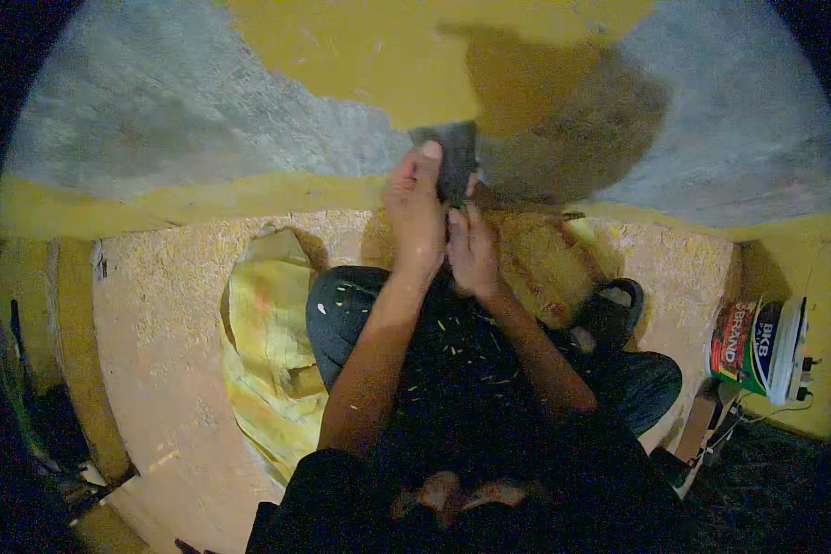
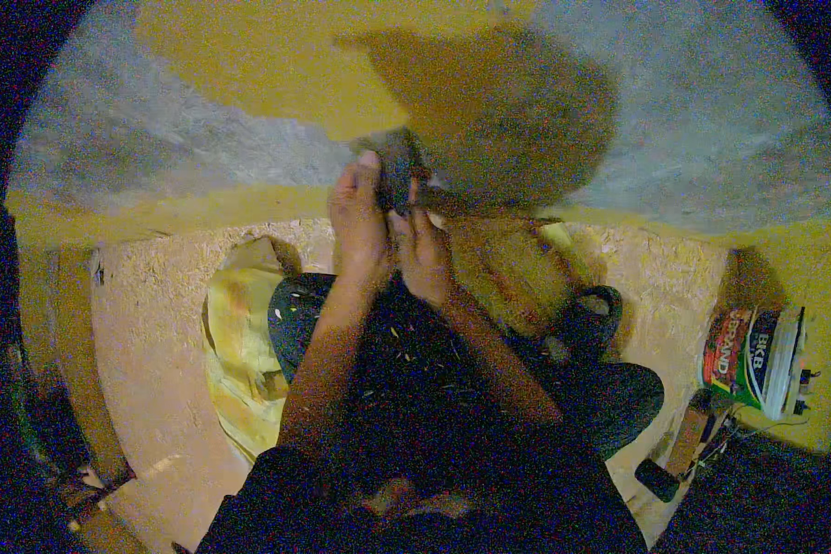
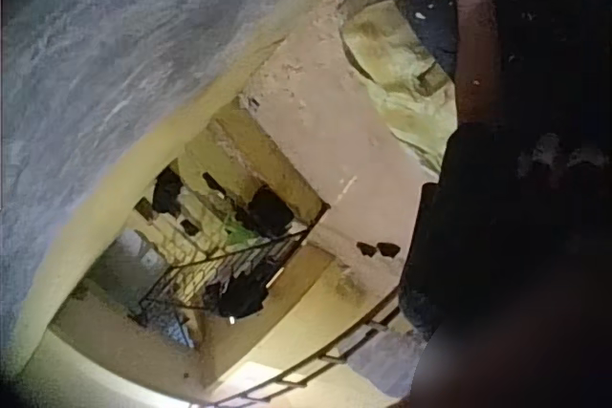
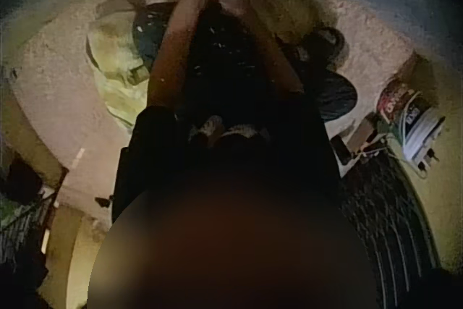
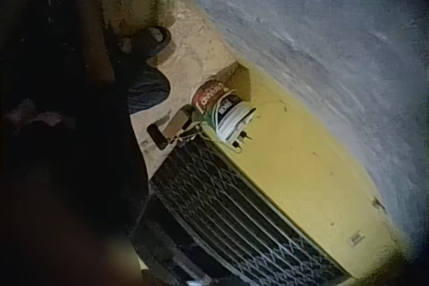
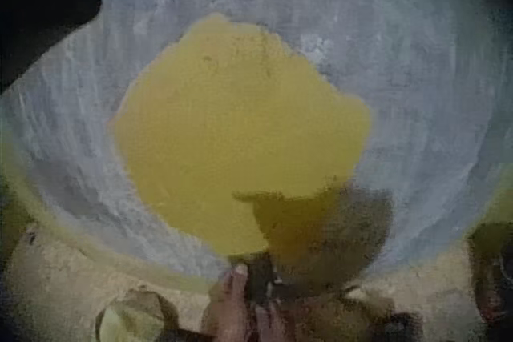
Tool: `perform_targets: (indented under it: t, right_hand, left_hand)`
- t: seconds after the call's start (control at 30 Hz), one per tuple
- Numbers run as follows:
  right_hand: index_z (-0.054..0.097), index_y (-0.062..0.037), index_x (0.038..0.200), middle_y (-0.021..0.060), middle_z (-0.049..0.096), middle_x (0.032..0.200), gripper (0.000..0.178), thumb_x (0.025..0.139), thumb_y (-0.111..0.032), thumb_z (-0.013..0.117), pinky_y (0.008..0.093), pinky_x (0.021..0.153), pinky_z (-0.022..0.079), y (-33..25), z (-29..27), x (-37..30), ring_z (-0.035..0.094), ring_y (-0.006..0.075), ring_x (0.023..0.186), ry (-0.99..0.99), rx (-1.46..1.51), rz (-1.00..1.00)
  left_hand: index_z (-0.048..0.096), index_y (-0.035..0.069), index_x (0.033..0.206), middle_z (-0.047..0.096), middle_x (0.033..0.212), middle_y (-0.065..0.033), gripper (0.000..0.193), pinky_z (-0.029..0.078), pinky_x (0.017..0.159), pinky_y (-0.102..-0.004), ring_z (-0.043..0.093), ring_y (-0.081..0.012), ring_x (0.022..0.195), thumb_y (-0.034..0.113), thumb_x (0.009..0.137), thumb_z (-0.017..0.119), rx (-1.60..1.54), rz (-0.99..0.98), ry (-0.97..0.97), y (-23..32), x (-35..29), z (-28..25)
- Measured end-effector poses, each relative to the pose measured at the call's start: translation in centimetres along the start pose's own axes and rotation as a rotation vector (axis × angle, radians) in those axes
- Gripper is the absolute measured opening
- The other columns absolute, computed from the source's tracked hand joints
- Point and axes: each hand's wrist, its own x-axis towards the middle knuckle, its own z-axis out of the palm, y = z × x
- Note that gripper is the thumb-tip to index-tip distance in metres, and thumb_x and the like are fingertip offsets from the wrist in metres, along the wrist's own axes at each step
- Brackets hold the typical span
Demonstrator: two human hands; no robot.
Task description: The person scrapes old yellow paint from a concrete wall using a metal putty knife.
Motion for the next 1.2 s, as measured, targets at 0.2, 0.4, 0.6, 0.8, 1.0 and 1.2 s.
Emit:
perform_targets:
  t: [0.2,0.4,0.6,0.8,1.0,1.2]
  right_hand:
    - [0.046,-0.0034,0.105,-0.0011,0.047,0.065,0.027,0.09,-0.025,0.041,0.0229,0.045,0.035,1.2,-0.7,-1.6,0.04,0.0059,0.05,-0.097,0.302,0.126]
    - [0.051,-0.0045,0.103,-0.003,0.047,0.069,0.025,0.09,-0.024,0.043,0.0234,0.048,0.036,1.1,-1.5,-1.5,0.042,0.0072,0.055,-0.292,0.398,0.261]
    - [0.051,-0.004,0.096,-0.0021,0.044,0.061,0.02,0.091,-0.02,0.039,0.0234,0.046,0.034,3.5,0.1,-1.8,0.04,0.0072,0.05,-0.171,0.269,0.004]
    - [0.052,-0.0046,0.09,-0.0016,0.045,0.061,0.019,0.09,-0.02,0.04,0.0237,0.046,0.034,4.1,0.4,-0.9,0.041,0.0077,0.051,-0.104,0.309,0.097]
    - [0.053,-0.0052,0.091,-0.0009,0.047,0.062,0.024,0.09,-0.025,0.041,0.0254,0.045,0.034,2.3,0.2,-1.7,0.04,0.0082,0.05,-0.1,0.359,0.117]
    - [0.045,-0.0063,0.074,-0.001,0.04,0.054,0.03,0.092,-0.028,0.034,0.0236,0.042,0.03,0.9,-0.3,-2.0,0.037,0.0081,0.046,-0.112,0.258,0.112]
  left_hand:
    - [0.056,0.003,0.078,0.057,0.066,-0.0044,0.024,0.042,0.051,-0.023,0.052,-0.0103,0.053,0.025,0.087,0.05,0.017,0.004,0.027,-0.5,-0.1,-1.1]
    - [0.056,0.006,0.082,0.059,0.073,-0.0035,0.018,0.042,0.049,-0.023,0.052,-0.0107,0.055,0.023,0.086,0.052,0.007,-0.029,0.023,-0.3,0.2,-1.1]
    - [0.056,0.004,0.078,0.057,0.067,-0.0027,0.023,0.042,0.049,-0.0223,0.051,-0.0083,0.054,0.025,0.086,0.052,0.023,0.051,0.063,-0.3,0.4,-1.1]
    - [0.056,0.005,0.076,0.057,0.067,-0.0006,0.022,0.041,0.051,-0.0215,0.049,-0.0067,0.054,0.024,0.087,0.052,-0.043,0.015,0.063,0.2,0.6,-0.3]
    - [0.055,0.005,0.074,0.055,0.067,0.0007,0.021,0.041,0.05,-0.021,0.048,-0.0056,0.055,0.022,0.086,0.052,0.284,0.108,0.078,-0.5,0.3,-1.1]
    - [0.053,0.004,0.072,0.054,0.067,0.0018,0.021,0.04,0.053,-0.0201,0.047,-0.0043,0.059,0.02,0.086,0.052,0.035,0.005,0.015,0.0,-0.2,-0.5]
